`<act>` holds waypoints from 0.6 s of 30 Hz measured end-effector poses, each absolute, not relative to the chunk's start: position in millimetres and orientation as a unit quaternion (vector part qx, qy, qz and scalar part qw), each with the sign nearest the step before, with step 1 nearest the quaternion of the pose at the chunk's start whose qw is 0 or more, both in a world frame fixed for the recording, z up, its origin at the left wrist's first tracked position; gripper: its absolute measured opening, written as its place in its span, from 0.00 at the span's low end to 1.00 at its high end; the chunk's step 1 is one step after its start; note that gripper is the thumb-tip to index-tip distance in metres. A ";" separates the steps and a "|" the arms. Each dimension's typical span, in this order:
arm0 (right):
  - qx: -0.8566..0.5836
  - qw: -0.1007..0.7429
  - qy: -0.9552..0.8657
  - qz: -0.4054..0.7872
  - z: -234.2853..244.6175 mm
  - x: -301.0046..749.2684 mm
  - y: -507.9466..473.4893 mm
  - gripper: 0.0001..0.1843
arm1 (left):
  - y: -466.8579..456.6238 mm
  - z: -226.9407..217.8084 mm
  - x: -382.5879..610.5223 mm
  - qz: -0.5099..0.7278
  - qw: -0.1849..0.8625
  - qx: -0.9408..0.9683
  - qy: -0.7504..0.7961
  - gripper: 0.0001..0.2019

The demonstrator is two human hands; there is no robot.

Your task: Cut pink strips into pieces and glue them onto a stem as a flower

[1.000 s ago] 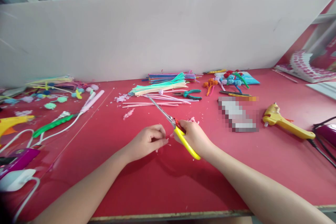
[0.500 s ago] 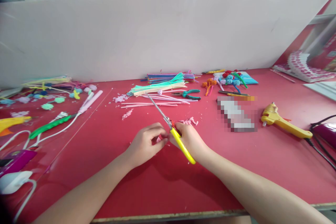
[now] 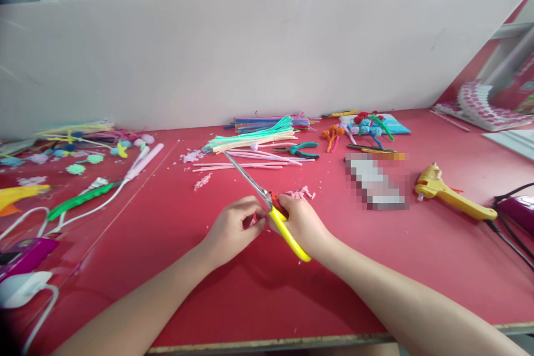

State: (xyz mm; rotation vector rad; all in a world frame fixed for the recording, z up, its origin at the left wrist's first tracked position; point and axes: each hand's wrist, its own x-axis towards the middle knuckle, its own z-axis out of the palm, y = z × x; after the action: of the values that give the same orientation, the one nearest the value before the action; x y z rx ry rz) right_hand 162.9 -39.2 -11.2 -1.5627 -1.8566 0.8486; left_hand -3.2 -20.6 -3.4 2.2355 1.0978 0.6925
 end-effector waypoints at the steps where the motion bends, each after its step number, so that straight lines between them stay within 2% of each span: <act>1: -0.586 0.279 -0.695 0.309 -10.3 163.7 -39.3 0.08 | -20.0 -2.5 -3.5 0.269 0.292 0.820 0.413 0.04; 10: -0.644 0.183 -0.733 0.119 2.7 172.3 -40.2 0.15 | -1.7 -1.5 -13.6 0.465 0.512 0.572 0.441 0.06; 18: -0.640 0.132 -0.756 0.048 -9.7 173.3 -37.3 0.18 | -0.1 -1.2 -15.5 0.550 0.550 0.489 0.395 0.03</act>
State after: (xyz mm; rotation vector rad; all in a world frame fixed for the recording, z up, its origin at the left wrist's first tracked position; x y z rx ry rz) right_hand 173.3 -37.3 -9.7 -1.8558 -2.1927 0.1392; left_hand -15.5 -0.1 -1.2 1.1577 0.9343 1.3011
